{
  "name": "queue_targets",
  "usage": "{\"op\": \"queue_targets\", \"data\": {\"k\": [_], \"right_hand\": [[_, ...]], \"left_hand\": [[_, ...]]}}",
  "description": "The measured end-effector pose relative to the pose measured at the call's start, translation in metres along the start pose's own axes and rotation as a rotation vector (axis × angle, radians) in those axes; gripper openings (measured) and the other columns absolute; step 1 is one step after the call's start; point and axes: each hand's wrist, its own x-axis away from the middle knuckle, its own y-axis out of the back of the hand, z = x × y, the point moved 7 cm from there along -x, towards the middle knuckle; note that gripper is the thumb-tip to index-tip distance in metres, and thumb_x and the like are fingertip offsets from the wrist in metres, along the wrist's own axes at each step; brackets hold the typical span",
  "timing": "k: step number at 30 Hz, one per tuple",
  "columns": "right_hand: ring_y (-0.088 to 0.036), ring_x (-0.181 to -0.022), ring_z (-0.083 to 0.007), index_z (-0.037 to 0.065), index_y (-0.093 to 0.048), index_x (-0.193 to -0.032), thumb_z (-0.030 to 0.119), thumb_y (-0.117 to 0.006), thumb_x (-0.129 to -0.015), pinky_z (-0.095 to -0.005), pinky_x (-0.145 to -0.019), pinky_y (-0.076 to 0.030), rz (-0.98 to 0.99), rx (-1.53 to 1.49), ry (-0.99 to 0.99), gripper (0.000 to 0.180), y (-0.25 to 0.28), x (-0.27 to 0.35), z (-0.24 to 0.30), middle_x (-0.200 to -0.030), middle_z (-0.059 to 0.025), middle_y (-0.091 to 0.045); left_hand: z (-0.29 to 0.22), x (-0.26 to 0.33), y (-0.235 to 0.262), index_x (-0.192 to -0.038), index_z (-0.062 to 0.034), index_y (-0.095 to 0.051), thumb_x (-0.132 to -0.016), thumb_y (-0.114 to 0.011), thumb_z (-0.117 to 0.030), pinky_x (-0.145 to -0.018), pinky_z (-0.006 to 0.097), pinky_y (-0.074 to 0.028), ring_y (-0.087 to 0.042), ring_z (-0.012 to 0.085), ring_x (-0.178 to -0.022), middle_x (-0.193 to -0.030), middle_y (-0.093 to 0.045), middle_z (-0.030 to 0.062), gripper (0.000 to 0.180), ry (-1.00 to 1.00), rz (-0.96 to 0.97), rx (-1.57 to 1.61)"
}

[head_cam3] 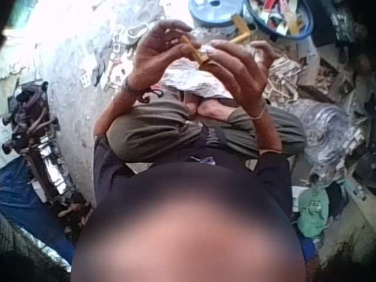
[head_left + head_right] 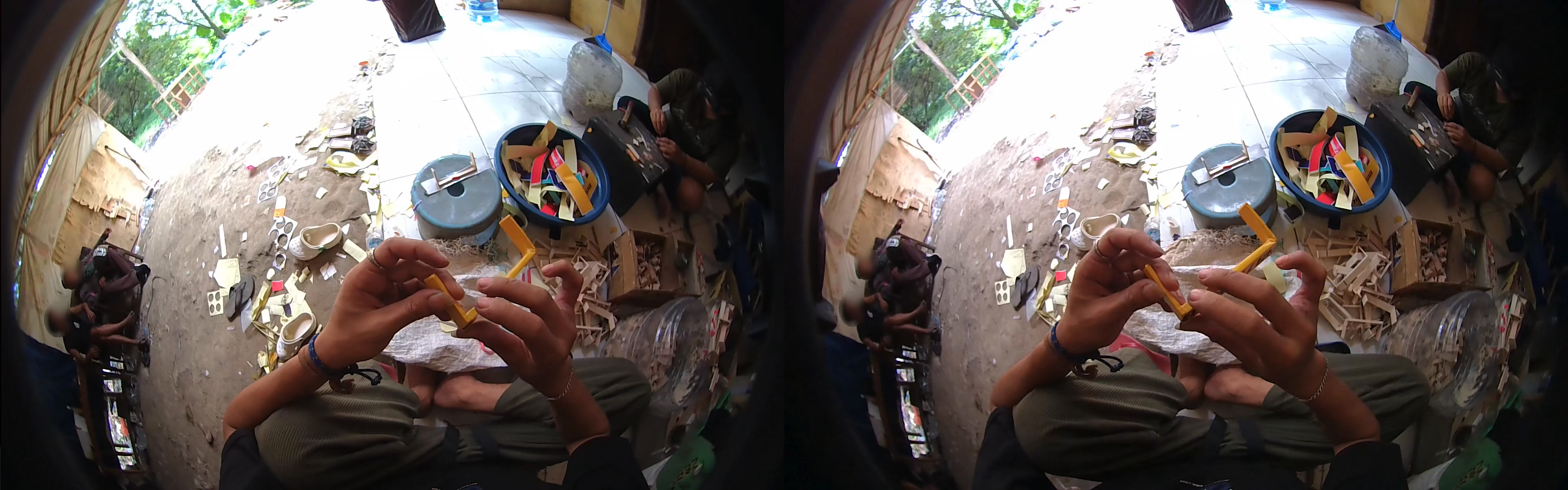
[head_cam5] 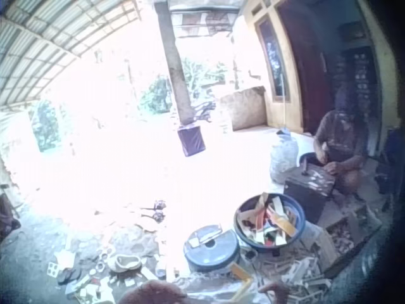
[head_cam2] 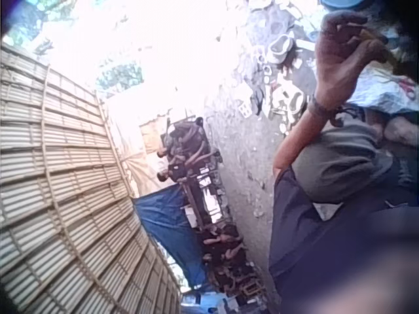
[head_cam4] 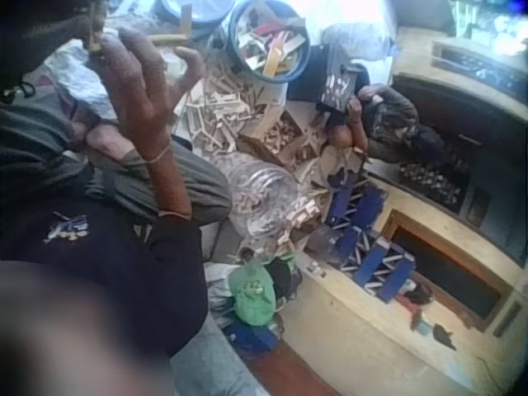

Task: The person assembles small craft parts by cutting yellow and red printed strips with scissors, folding them, and gluing them onto wooden frames. They handle multiple pieces one at a time, applying glue and pressing the strips into place.

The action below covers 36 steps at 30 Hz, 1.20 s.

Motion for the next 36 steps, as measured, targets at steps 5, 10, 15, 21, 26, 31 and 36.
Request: {"op": "queue_targets", "data": {"k": [5, 10, 15, 21, 26, 31, 36], "right_hand": [[-0.068, -0.095, -0.0024, 0.022, -0.073, -0.109, 0.032, -0.087, -0.076, -0.0434, -0.103, -0.034, 0.084, -0.050, 0.009, 0.037, -0.005, -0.001, -0.002, -0.102, 0.0087, -0.073], [-0.068, -0.092, -0.0011, 0.021, -0.074, -0.107, 0.035, -0.085, -0.078, -0.0442, -0.102, -0.035, 0.046, -0.011, 0.034, 0.034, -0.006, 0.001, 0.001, -0.096, 0.0100, -0.073], [-0.069, -0.091, -0.0025, 0.019, -0.074, -0.106, 0.036, -0.083, -0.079, -0.0446, -0.101, -0.037, 0.034, 0.060, 0.041, 0.033, -0.007, 0.002, 0.000, -0.096, 0.0090, -0.073], [-0.069, -0.091, -0.0047, 0.015, -0.074, -0.111, 0.036, -0.080, -0.083, -0.0433, -0.100, -0.037, 0.064, -0.022, 0.002, 0.036, -0.009, 0.000, -0.008, -0.100, 0.0057, -0.075], [-0.069, -0.093, -0.0049, 0.015, -0.074, -0.115, 0.035, -0.080, -0.083, -0.0423, -0.100, -0.037, 0.066, -0.029, -0.011, 0.039, -0.010, 0.001, -0.009, -0.103, 0.0052, -0.075], [-0.068, -0.094, -0.0032, 0.019, -0.075, -0.118, 0.033, -0.081, -0.081, -0.0409, -0.098, -0.037, 0.055, -0.020, 0.022, 0.040, -0.010, 0.001, -0.006, -0.104, 0.0066, -0.075], [-0.067, -0.094, -0.0016, 0.021, -0.076, -0.116, 0.031, -0.083, -0.079, -0.0405, -0.097, -0.037, 0.100, 0.002, 0.029, 0.039, -0.011, 0.001, -0.006, -0.103, 0.0078, -0.075]], "left_hand": [[0.002, 0.001, -0.003, -0.126, -0.0028, -0.050, -0.095, -0.067, 0.003, -0.088, 0.033, -0.061, -0.070, 0.0214, -0.105, -0.110, -0.069, 0.0145, 0.036, 0.003, 0.028, 0.027], [0.006, 0.000, -0.002, -0.126, -0.0023, -0.051, -0.096, -0.067, 0.003, -0.086, 0.032, -0.061, -0.071, 0.0212, -0.102, -0.111, -0.069, 0.0145, 0.035, 0.036, 0.026, 0.038], [0.011, 0.001, 0.002, -0.134, -0.0014, -0.049, -0.097, -0.068, -0.001, -0.084, 0.032, -0.062, -0.071, 0.0205, -0.100, -0.113, -0.069, 0.0144, 0.042, 0.106, -0.015, 0.018], [0.017, 0.003, 0.005, -0.135, -0.0015, -0.051, -0.099, -0.066, -0.005, -0.089, 0.030, -0.061, -0.069, 0.0178, -0.109, -0.118, -0.068, 0.0124, 0.039, 0.199, -0.025, 0.129], [0.016, 0.004, 0.006, -0.133, -0.0012, -0.052, -0.099, -0.068, -0.006, -0.089, 0.030, -0.060, -0.068, 0.0168, -0.109, -0.118, -0.067, 0.0117, 0.038, 0.157, -0.007, 0.081], [0.020, 0.004, 0.009, -0.131, -0.0014, -0.053, -0.098, -0.069, -0.005, -0.089, 0.030, -0.060, -0.069, 0.0164, -0.107, -0.114, -0.067, 0.0100, 0.037, 0.178, -0.026, 0.056], [0.028, 0.005, 0.009, -0.131, -0.0024, -0.053, -0.096, -0.072, -0.005, -0.087, 0.029, -0.059, -0.069, 0.0155, -0.102, -0.108, -0.068, 0.0076, 0.040, 0.269, -0.012, 0.233]]}}
